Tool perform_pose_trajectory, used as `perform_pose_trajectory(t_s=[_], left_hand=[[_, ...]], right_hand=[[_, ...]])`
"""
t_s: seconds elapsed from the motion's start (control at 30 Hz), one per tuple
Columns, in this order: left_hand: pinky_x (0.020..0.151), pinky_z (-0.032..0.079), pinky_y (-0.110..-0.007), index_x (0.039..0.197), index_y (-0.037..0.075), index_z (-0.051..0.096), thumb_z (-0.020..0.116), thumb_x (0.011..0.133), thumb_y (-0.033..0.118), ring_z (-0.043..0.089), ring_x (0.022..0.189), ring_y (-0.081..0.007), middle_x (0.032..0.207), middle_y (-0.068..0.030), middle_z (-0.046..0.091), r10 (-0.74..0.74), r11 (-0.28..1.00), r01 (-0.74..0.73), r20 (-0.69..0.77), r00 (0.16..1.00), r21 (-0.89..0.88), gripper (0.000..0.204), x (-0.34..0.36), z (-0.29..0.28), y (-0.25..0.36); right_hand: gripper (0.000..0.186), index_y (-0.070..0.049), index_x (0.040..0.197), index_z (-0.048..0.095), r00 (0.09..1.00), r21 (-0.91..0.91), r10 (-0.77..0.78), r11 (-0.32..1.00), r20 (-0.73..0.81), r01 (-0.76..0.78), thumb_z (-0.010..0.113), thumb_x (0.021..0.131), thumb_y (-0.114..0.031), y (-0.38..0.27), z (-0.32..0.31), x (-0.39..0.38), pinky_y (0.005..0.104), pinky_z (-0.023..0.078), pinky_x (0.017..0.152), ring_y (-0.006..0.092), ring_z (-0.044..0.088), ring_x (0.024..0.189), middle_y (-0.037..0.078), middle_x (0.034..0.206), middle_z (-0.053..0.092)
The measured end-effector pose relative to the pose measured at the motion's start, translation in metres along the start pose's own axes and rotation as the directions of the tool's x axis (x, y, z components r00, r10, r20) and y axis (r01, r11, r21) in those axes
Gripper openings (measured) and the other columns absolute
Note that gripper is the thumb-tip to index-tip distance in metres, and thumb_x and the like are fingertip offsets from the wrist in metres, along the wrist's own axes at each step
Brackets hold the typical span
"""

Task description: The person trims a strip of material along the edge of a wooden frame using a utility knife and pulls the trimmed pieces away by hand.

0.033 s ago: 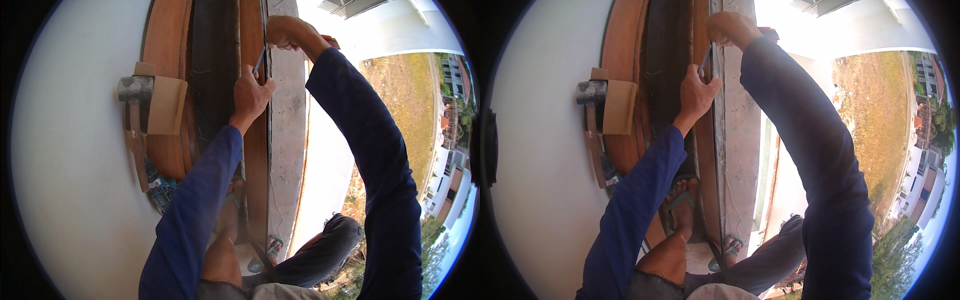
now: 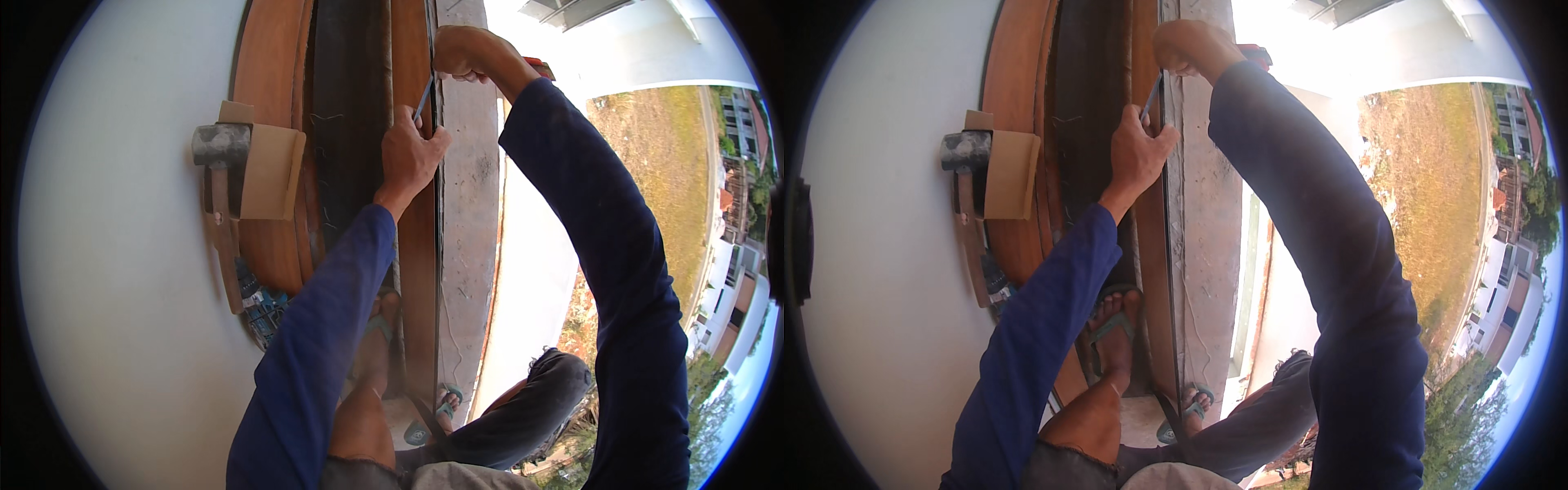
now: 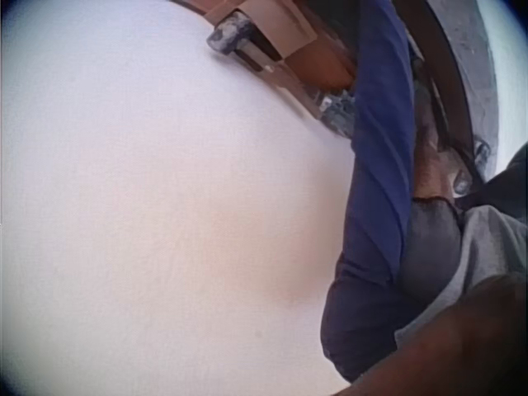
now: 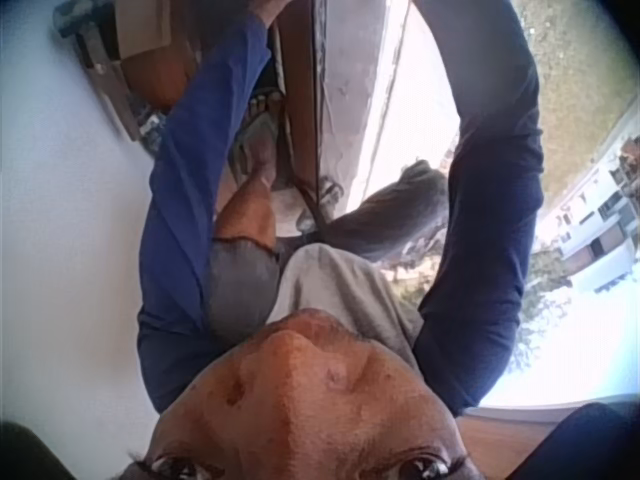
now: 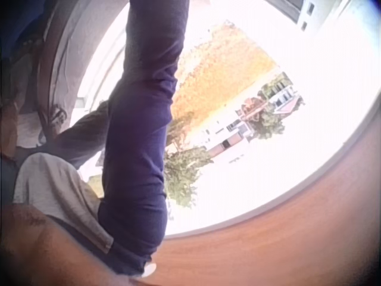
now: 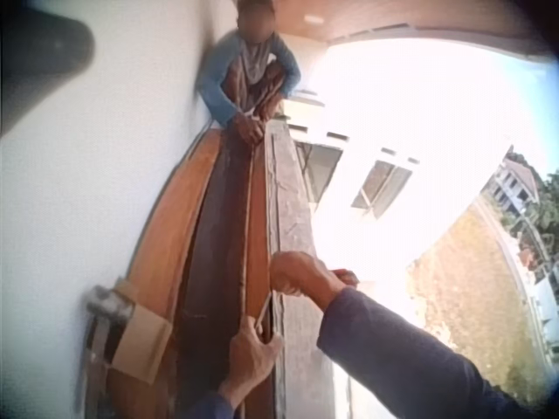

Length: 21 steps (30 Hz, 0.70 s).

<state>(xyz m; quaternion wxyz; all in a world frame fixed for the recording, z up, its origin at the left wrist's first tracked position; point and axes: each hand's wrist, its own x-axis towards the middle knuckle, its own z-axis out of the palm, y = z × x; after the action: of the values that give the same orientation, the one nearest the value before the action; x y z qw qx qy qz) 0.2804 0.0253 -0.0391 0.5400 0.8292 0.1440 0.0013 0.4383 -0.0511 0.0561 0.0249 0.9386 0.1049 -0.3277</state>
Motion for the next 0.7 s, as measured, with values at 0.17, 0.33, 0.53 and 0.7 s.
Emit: perform_pose_trajectory(t_s=[0.17, 0.33, 0.53, 0.7], left_hand=[[0.063, 0.049, -0.038, 0.087, 0.001, 0.05, 0.072, 0.074, 0.028, 0.058, 0.061, -0.0241, 0.068, -0.0114, 0.057, -0.005, 1.0, 0.006, 0.005, 1.0, -0.031, 0.037, -0.001, 0.001, 0.002], [0.058, 0.045, -0.036, 0.081, 0.003, 0.045, 0.075, 0.073, 0.029, 0.049, 0.057, -0.0192, 0.065, -0.007, 0.049, -0.027, 0.999, 0.027, 0.002, 1.0, -0.041, 0.04, -0.002, -0.002, 0.004], [0.052, 0.036, -0.027, 0.079, 0.009, 0.04, 0.086, 0.073, 0.036, 0.036, 0.058, -0.0073, 0.067, 0.0039, 0.036, -0.059, 0.964, 0.041, -0.061, 0.996, -0.264, 0.053, 0.0, -0.014, 0.001], [0.052, 0.034, -0.02, 0.083, 0.011, 0.039, 0.087, 0.074, 0.025, 0.033, 0.06, -0.0031, 0.071, 0.0066, 0.037, -0.219, 0.814, 0.145, -0.066, 0.973, -0.562, 0.051, 0.008, -0.017, -0.004]], right_hand=[[0.018, 0.005, 0.086, 0.068, 0.999, 0.011, -0.039, 0.999, 0.0, 0.039, 0.056, 0.077, -0.003, -0.002, 0.0, -0.013, 0.0394, 0.051, 0.049, 0.0277, 0.061, 0.052, 0.017, 0.063, 0.061], [0.026, -0.006, 0.102, 0.072, 0.994, -0.115, 0.108, 0.987, -0.017, -0.11, 0.059, 0.08, -0.007, -0.007, 0.009, -0.024, 0.0421, 0.054, 0.076, 0.032, 0.069, 0.091, 0.013, 0.096, 0.071], [0.02, -0.01, 0.099, 0.072, 0.946, 0.207, 0.115, 0.977, -0.304, -0.052, 0.055, 0.089, -0.014, 0.03, 0.021, -0.06, 0.0436, 0.054, 0.078, 0.034, 0.068, 0.091, 0.014, 0.099, 0.071], [0.029, -0.006, 0.1, 0.071, 0.936, 0.24, 0.027, 0.969, -0.35, 0.062, 0.049, 0.096, -0.025, 0.048, 0.035, -0.048, 0.0397, 0.053, 0.062, 0.0278, 0.065, 0.067, 0.013, 0.077, 0.067]])
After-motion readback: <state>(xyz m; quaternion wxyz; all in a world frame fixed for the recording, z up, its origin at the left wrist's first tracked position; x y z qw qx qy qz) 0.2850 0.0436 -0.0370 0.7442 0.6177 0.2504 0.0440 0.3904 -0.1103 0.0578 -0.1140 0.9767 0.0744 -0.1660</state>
